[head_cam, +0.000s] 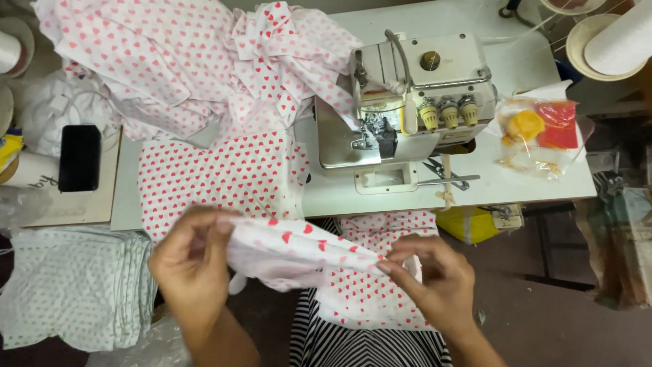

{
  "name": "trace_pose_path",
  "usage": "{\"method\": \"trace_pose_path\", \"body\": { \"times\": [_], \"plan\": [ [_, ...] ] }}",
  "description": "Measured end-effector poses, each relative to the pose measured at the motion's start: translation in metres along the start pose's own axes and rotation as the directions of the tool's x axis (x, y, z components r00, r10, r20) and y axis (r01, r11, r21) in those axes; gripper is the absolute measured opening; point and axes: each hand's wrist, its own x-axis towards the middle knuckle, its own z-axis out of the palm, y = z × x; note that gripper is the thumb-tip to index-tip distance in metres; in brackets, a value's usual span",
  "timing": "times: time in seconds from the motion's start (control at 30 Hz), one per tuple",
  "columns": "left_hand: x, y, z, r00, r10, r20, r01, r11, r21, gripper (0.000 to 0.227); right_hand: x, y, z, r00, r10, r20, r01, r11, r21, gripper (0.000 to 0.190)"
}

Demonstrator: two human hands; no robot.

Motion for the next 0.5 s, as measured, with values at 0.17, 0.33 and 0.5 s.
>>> {"method": "trace_pose_path", "body": {
  "times": [0.17,0.33,0.5],
  "plan": [
    [0.094,-0.117,0.145,0.932,0.34,0.13,-0.285,0.904,-0.318,0.013,0.004,0.062,0.016,0.952,-0.084,-0.294,0.048,0.991,-0.127,0.022],
    [0.094,-0.211,0.221,0.821,0.465,0.332,-0.56,0.771,0.304,0.007,0.018,0.165,0.02,0.912,0.368,-0.182,-0.408,0.864,-0.295,0.046],
    [0.06,-0.189,0.221,0.834,0.331,0.441,-0.493,0.805,0.329,0.018,0.057,0.191,0.04,0.912,0.402,-0.081,-0.406,0.913,-0.046,0.038]
  ]
}}
